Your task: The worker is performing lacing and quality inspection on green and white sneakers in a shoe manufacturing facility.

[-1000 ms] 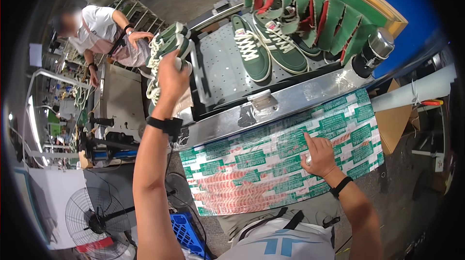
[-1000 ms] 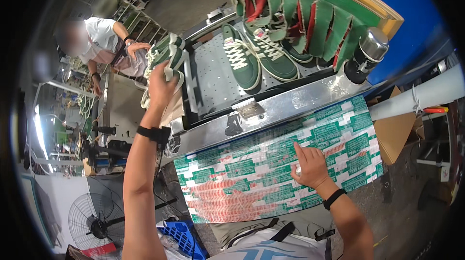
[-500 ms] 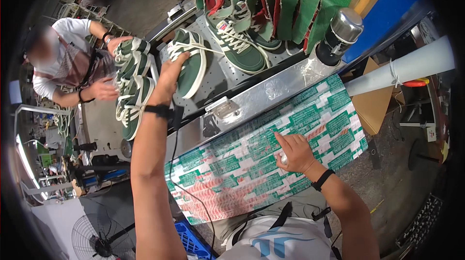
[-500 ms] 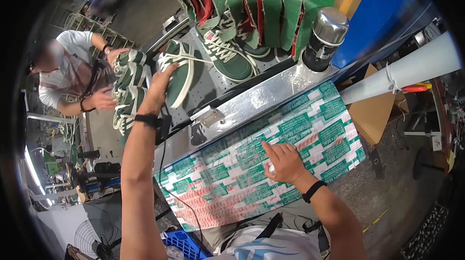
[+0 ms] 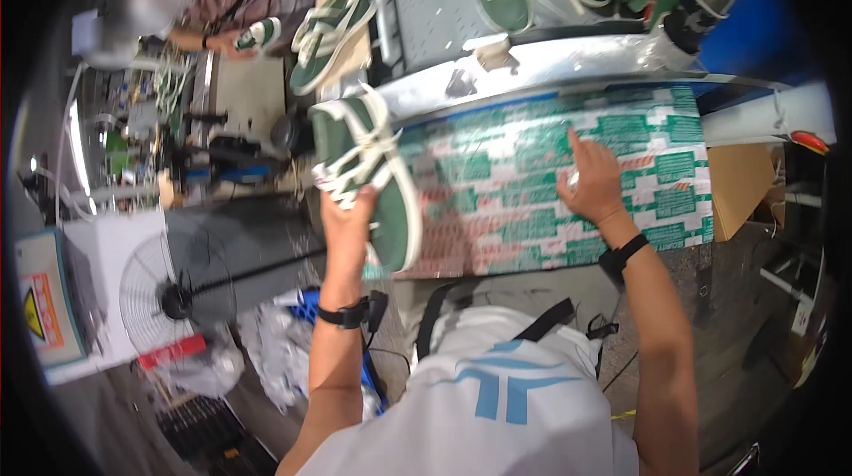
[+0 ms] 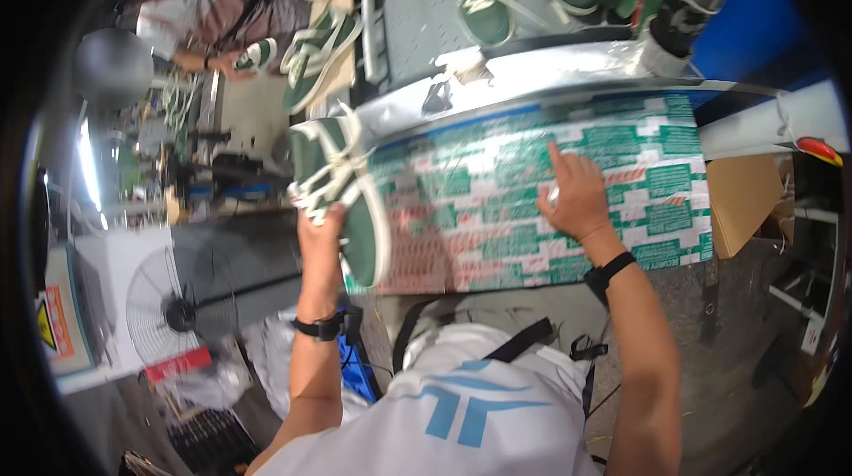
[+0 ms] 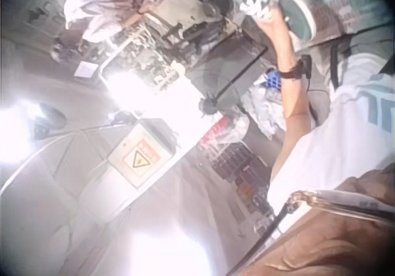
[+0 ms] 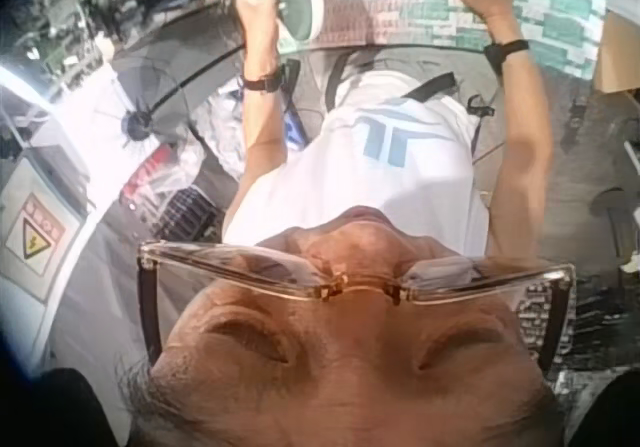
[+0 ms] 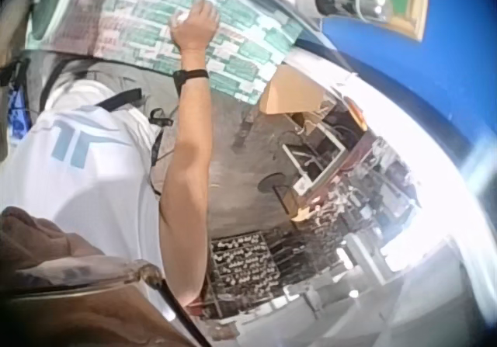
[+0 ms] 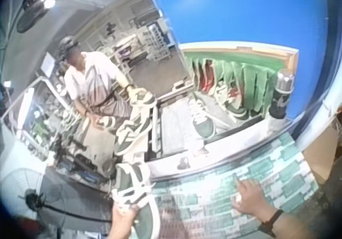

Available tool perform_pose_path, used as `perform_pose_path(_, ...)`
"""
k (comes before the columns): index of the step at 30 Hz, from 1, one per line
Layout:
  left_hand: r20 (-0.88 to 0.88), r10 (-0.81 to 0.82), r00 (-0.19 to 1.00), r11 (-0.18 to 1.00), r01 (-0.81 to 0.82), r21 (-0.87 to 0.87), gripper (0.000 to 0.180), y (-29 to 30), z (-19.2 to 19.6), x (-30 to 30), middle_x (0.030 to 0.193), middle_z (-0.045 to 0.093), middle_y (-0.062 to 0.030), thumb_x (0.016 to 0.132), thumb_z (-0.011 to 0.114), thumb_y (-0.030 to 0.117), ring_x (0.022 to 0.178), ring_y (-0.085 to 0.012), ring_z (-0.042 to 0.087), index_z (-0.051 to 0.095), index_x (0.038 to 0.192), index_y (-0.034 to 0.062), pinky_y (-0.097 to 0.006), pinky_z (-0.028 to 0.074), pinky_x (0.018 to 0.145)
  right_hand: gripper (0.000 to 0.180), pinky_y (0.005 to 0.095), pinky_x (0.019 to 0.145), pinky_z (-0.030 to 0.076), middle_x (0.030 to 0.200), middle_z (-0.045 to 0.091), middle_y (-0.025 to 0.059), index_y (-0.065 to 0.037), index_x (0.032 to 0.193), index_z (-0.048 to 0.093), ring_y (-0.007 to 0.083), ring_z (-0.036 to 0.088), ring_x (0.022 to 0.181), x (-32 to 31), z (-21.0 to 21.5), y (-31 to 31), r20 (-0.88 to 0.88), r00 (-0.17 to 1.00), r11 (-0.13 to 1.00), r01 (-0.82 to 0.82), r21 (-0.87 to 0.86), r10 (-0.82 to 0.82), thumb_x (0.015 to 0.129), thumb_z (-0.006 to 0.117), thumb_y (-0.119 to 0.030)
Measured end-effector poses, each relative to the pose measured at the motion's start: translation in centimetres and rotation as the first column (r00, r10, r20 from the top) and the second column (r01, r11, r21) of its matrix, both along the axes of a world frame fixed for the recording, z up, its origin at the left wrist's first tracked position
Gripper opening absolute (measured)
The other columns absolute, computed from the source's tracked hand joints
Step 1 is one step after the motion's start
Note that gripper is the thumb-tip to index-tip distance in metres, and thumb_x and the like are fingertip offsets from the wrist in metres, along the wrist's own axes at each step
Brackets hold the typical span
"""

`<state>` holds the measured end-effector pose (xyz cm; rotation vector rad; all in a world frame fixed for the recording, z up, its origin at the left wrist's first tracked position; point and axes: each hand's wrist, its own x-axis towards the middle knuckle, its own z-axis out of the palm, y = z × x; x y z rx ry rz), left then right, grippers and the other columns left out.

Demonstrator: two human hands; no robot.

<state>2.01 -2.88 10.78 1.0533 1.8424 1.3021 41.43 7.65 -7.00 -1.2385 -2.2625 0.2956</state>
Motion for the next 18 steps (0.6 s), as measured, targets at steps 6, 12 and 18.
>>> perform_pose_path(6, -0.195, -0.011, 0.981, 0.971, -0.036, -0.236, 0.088, -7.3, -9.6, 6.4, 0.131, 0.073, -0.0237, 0.087, 0.094, 0.029, 0.12, -0.0348, 0.074, 0.048, 0.153, -0.0058, -0.045, 0.057, 0.106, 0.08, 0.051, 0.102, 0.053, 0.121, 0.066, 0.0167, 0.001, 0.162, 0.055, 0.037, 0.064, 0.111, -0.5, -0.8, -0.2, 0.031, 0.998, 0.989, 0.048, 0.137, -0.053, 0.089, 0.075, -0.023)
perform_pose_path(12, -0.567, -0.052, 0.822, 0.998, 0.064, 0.001, 0.088, -7.6, -9.8, 6.5, 0.154, 0.059, -0.0308, 0.085, 0.093, 0.019, 0.134, -0.0446, 0.064, 0.052, 0.161, 0.0037, -0.05, 0.051, 0.116, 0.075, 0.0501, 0.101, 0.054, 0.12, 0.066, 0.0203, 0.005, 0.159, 0.057, 0.0382, 0.065, 0.11, -2.2, 0.8, -2.4, -0.043, 0.994, 0.991, 0.096, -0.092, -0.1, 0.092, 0.076, -0.025)
perform_pose_path(18, 0.021, -0.094, 0.995, 0.982, 0.09, 0.167, 0.011, -5.3, -9.7, 3.0, 0.113, 0.082, -0.01, 0.108, 0.069, 0.004, 0.105, -0.0254, 0.077, 0.08, 0.111, 0.0033, -0.039, 0.061, 0.095, 0.069, 0.045, 0.096, 0.055, 0.117, 0.068, 0.0201, 0.002, 0.158, 0.06, 0.0345, 0.068, 0.108, -4.9, 5.2, -8.2, -0.279, 0.96, 0.949, -0.063, -0.307, -0.026, 0.094, 0.075, -0.02)
